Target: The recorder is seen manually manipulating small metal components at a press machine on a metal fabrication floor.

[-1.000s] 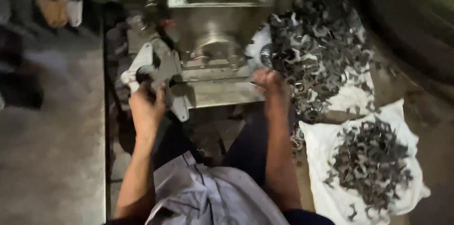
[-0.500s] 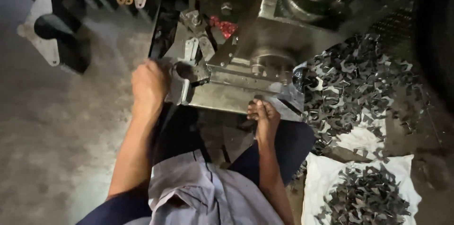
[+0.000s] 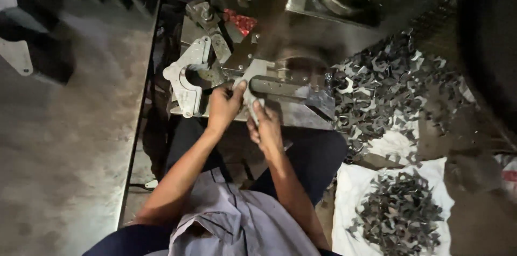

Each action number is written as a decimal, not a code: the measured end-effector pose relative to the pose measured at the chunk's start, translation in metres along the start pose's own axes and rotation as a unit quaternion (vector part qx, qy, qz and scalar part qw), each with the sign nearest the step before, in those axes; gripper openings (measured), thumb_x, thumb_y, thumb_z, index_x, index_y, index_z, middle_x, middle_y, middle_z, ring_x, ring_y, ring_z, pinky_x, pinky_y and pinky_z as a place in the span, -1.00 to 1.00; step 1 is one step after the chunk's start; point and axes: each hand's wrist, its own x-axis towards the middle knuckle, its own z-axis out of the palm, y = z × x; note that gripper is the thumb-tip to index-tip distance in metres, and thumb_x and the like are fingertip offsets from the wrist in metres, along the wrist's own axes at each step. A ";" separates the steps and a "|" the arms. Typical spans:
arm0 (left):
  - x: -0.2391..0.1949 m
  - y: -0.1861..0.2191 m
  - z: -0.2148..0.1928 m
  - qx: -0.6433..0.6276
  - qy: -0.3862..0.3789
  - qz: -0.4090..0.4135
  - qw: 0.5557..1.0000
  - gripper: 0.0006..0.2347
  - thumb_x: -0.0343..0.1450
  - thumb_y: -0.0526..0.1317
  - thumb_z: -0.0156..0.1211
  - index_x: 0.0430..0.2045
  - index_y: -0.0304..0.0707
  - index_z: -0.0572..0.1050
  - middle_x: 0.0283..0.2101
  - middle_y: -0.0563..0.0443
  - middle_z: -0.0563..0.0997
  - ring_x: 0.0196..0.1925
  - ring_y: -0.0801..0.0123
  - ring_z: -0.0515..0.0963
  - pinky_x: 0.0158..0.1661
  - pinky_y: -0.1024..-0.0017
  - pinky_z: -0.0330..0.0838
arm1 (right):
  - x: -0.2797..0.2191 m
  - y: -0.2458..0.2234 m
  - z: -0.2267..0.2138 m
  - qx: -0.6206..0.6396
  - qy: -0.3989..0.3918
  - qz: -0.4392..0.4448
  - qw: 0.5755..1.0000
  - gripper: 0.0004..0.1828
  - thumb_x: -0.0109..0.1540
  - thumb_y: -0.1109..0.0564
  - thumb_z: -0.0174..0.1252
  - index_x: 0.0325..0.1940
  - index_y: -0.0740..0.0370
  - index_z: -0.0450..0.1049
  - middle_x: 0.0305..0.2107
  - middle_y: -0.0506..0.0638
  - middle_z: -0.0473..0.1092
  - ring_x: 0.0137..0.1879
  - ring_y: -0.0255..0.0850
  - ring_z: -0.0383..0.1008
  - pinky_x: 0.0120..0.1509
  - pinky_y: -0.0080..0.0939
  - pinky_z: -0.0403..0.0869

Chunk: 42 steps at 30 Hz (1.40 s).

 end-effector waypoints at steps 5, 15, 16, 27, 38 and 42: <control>0.001 0.001 -0.006 -0.058 -0.004 0.008 0.998 -0.68 0.49 -0.06 0.24 -0.54 -0.39 0.54 -0.66 0.08 0.53 -0.65 0.56 0.43 -0.56 0.45 0.31 | 0.006 -0.019 0.008 -0.010 -0.039 -0.034 0.999 -0.54 0.37 -0.15 0.08 -0.33 0.32 0.46 -0.73 -0.02 0.29 -0.78 -0.37 0.09 -0.75 -0.36 0.03; -0.065 -0.042 0.003 0.008 0.044 0.070 0.997 -0.87 0.47 -0.23 0.26 -0.34 -0.35 0.55 -0.53 0.05 0.59 -0.51 0.55 0.46 -0.45 0.47 0.39 | 0.020 -0.007 -0.003 0.015 -0.049 -0.015 0.999 -0.54 0.35 -0.13 0.13 -0.30 0.39 0.47 -0.70 0.02 0.34 -0.77 -0.34 0.14 -0.75 -0.36 0.05; -0.066 -0.041 0.003 0.005 0.045 0.055 0.997 -0.89 0.47 -0.26 0.25 -0.31 -0.35 0.56 -0.52 0.02 0.59 -0.51 0.55 0.43 -0.46 0.46 0.37 | 0.023 -0.005 -0.005 0.024 -0.061 -0.014 0.998 -0.54 0.35 -0.13 0.13 -0.28 0.39 0.46 -0.69 0.03 0.34 -0.75 -0.34 0.15 -0.74 -0.36 0.06; -0.036 -0.001 0.001 0.222 0.072 0.383 0.894 -0.65 0.41 -0.35 0.21 0.10 -0.40 0.37 0.13 -0.44 0.36 -0.06 -0.34 0.55 -0.16 0.10 0.52 | -0.027 -0.034 -0.027 0.084 -0.150 -0.046 0.984 -0.30 0.29 -0.35 -0.08 0.01 0.36 0.52 -0.51 0.08 0.53 -0.52 -0.24 0.52 -0.60 -0.35 0.38; 0.013 0.013 -0.002 0.063 -0.094 0.237 0.965 -0.93 0.53 -0.41 0.18 -0.36 -0.34 0.48 -0.31 -0.21 0.52 -0.34 0.02 0.56 -0.31 0.13 0.46 | -0.007 -0.034 -0.030 0.352 -0.126 -0.101 0.922 -0.51 0.25 -0.13 0.02 0.03 0.32 0.48 -0.17 0.19 0.58 -0.07 -0.01 0.65 -0.10 -0.04 0.68; -0.005 -0.002 0.005 -0.018 -0.111 0.103 0.988 -0.90 0.51 -0.40 0.14 -0.14 -0.44 0.49 -0.28 -0.32 0.59 -0.35 -0.06 0.49 -0.31 0.12 0.31 | 0.009 0.004 -0.055 0.104 -0.216 -0.314 0.919 -0.88 0.45 0.30 0.01 -0.09 0.36 0.47 -0.21 0.18 0.59 -0.11 0.06 0.65 -0.31 -0.15 0.65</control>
